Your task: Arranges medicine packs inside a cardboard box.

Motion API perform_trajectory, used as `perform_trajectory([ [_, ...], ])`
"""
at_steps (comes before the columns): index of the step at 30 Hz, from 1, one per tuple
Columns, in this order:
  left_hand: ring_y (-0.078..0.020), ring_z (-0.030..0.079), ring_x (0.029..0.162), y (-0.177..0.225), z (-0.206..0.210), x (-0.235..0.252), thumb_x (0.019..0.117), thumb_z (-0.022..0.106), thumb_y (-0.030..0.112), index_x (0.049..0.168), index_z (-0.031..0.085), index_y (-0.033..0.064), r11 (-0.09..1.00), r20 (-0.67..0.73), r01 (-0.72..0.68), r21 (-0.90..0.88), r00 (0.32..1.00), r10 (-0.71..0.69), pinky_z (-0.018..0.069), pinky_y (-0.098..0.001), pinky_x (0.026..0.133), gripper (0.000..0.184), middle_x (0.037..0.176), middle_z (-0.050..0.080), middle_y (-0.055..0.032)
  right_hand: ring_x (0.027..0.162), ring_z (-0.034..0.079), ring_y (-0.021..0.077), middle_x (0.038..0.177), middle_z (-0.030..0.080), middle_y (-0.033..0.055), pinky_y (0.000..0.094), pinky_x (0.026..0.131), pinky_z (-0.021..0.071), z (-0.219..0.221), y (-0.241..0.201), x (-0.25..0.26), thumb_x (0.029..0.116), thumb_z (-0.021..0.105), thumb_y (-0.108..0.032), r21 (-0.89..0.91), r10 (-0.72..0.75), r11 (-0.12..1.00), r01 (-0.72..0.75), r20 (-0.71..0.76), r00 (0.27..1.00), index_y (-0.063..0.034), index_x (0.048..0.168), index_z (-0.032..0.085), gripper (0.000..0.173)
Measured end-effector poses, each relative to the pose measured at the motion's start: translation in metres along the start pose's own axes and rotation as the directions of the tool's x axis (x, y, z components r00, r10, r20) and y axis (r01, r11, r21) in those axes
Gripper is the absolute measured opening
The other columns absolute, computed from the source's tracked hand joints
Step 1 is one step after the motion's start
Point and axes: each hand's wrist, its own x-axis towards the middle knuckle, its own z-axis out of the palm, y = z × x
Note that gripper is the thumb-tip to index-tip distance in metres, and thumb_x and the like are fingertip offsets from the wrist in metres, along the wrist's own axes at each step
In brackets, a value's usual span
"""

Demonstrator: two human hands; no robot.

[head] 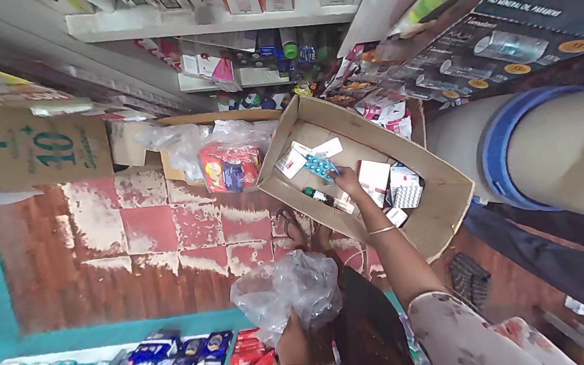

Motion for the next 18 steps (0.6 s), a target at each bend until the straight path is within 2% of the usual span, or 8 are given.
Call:
perform_trajectory([
  [2,-0.0378,0.070,0.112,-0.007,0.014,0.008,0.0997,0.057,0.022,0.158,0.036,0.0092,1.000,-0.027,-0.010,0.011,1.000,0.011,0.0544,-0.0576,0.093,0.064,0.132,0.068,-0.0176,0.097,0.063,0.0357,0.102,0.068,0.0241,0.0555,0.090,0.0473,-0.011,0.010,-0.004,0.1045,0.060,-0.029,-0.028,-0.015,1.000,0.015,-0.022,1.000,0.0022,0.107,0.072,0.034],
  [4,-0.0385,0.070,0.111,-0.012,0.023,0.015,0.0999,0.056,0.023,0.159,0.034,0.0099,1.000,-0.025,-0.013,0.017,1.000,0.014,0.0546,-0.0581,0.093,0.065,0.132,0.067,-0.0181,0.114,0.061,0.0406,0.121,0.064,0.0282,0.0570,0.099,0.0458,-0.018,0.019,-0.005,0.1045,0.059,-0.029,-0.024,-0.031,0.999,0.029,-0.071,0.997,-0.0008,0.120,0.072,0.035],
  [8,-0.0383,0.069,0.112,-0.008,0.018,0.014,0.1003,0.057,0.026,0.159,0.034,0.0095,1.000,-0.001,-0.007,0.029,1.000,0.007,0.0541,-0.0583,0.094,0.065,0.132,0.067,-0.0184,0.109,0.061,0.0337,0.116,0.064,0.0251,0.0471,0.096,0.0495,-0.022,0.038,-0.017,0.1001,0.066,-0.017,0.056,-0.251,0.957,0.285,-0.331,0.909,0.0008,0.119,0.073,0.027],
  [10,-0.0385,0.069,0.113,-0.007,0.020,0.013,0.0991,0.060,0.027,0.159,0.035,0.0095,1.000,-0.007,0.014,0.024,1.000,-0.014,0.0538,-0.0588,0.094,0.067,0.130,0.068,-0.0183,0.105,0.063,0.0292,0.115,0.065,0.0220,0.0429,0.090,0.0531,-0.021,0.047,-0.027,0.0998,0.064,-0.013,0.036,-0.368,0.911,0.411,-0.381,0.848,-0.0013,0.120,0.074,0.025],
  [12,-0.0391,0.069,0.112,-0.009,0.020,0.015,0.0972,0.062,0.026,0.158,0.036,0.0085,1.000,-0.030,0.021,0.016,0.999,-0.020,0.0540,-0.0594,0.094,0.069,0.129,0.068,-0.0189,0.098,0.066,0.0303,0.119,0.064,0.0224,0.0446,0.082,0.0568,-0.014,0.055,-0.030,0.0990,0.061,-0.009,-0.039,-0.428,0.889,0.456,-0.424,0.798,-0.0044,0.123,0.073,0.027],
  [14,-0.0407,0.070,0.109,-0.011,0.030,0.018,0.0966,0.063,0.024,0.157,0.038,0.0065,1.000,-0.077,-0.016,0.005,0.997,0.016,0.0541,-0.0600,0.092,0.067,0.127,0.069,-0.0210,0.089,0.068,0.0354,0.124,0.062,0.0246,0.0507,0.074,0.0582,-0.010,0.061,-0.031,0.0973,0.060,-0.006,-0.202,-0.433,0.901,0.383,-0.448,0.782,-0.0113,0.130,0.071,0.035],
  [16,-0.0398,0.071,0.105,-0.018,0.052,0.030,0.0963,0.061,0.023,0.156,0.040,0.0092,0.999,-0.122,-0.048,0.021,0.991,0.050,0.0558,-0.0594,0.088,0.065,0.124,0.070,-0.0195,0.090,0.070,0.0395,0.134,0.059,0.0245,0.0535,0.071,0.0585,-0.009,0.058,-0.028,0.0976,0.058,-0.009,-0.357,-0.360,0.909,0.214,-0.420,0.833,-0.0175,0.136,0.068,0.040],
  [18,-0.0397,0.070,0.110,-0.015,0.041,0.024,0.0987,0.059,0.025,0.159,0.035,0.0116,1.000,-0.042,-0.011,0.023,0.999,0.012,0.0543,-0.0597,0.092,0.066,0.128,0.069,-0.0187,0.096,0.070,0.0413,0.143,0.054,0.0239,0.0553,0.075,0.0579,-0.005,0.046,-0.026,0.0984,0.058,-0.012,-0.431,-0.242,0.900,0.070,-0.357,0.902,-0.0169,0.140,0.065,0.042],
])
